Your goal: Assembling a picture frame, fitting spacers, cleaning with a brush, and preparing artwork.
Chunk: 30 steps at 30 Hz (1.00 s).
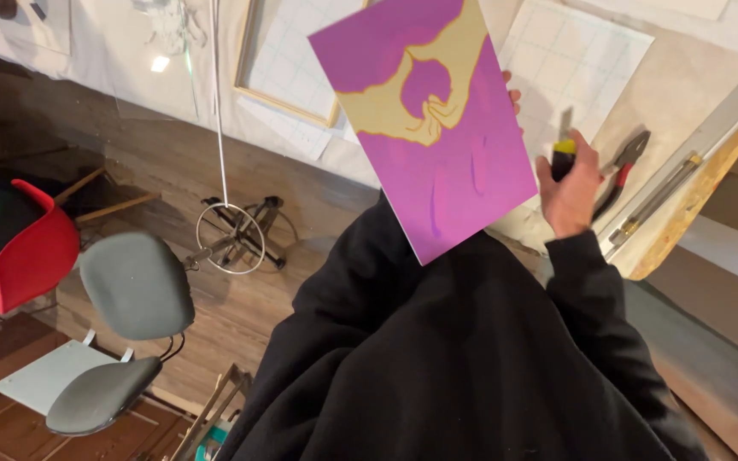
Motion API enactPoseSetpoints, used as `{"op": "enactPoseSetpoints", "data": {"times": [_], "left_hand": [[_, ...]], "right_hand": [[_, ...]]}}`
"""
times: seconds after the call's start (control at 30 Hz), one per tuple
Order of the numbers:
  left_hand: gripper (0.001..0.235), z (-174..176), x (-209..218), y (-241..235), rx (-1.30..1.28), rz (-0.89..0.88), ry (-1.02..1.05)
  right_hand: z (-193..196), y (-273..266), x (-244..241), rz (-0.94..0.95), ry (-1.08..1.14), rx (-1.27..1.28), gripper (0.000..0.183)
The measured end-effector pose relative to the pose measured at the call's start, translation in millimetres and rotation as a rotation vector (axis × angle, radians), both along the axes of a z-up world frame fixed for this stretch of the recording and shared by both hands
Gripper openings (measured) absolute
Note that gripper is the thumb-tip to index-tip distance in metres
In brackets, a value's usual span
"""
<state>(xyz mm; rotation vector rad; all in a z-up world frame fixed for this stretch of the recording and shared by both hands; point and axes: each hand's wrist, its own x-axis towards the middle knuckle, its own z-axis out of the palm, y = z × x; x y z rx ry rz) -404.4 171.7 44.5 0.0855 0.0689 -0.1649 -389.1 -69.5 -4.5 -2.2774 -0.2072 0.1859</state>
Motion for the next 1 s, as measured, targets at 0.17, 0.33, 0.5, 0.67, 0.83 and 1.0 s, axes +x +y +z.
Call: {"op": "enactPoseSetpoints", "data": {"times": [0.17, 0.33, 0.5, 0.67, 0.83, 1.0], "left_hand": [[0.062, -2, 1, -8, 0.036, 0.009, -0.028], [0.067, 6, -2, -4, -0.09, 0.024, -0.029], [0.065, 24, -2, 13, 0.111, 0.09, -0.04], [0.058, 38, 1, 56, 0.405, 0.232, -0.106], [0.055, -10, 16, 115, 0.515, 0.285, -0.039], [0.06, -40, -26, 241, 0.26, 0.123, 0.34]], "right_hand": [[-28, 11, -6, 0.012, 0.045, -0.083, 0.066], [-22, 18, -9, 0.042, -0.016, -0.203, 0.059], [-15, 25, -8, -0.025, -0.04, -0.019, 0.048], [80, 66, -23, -0.182, 0.437, 0.57, 0.042], [149, 145, -53, -0.009, 0.935, 1.043, 0.06], [143, 208, -68, -0.131, 0.858, 1.194, 0.06]]}}
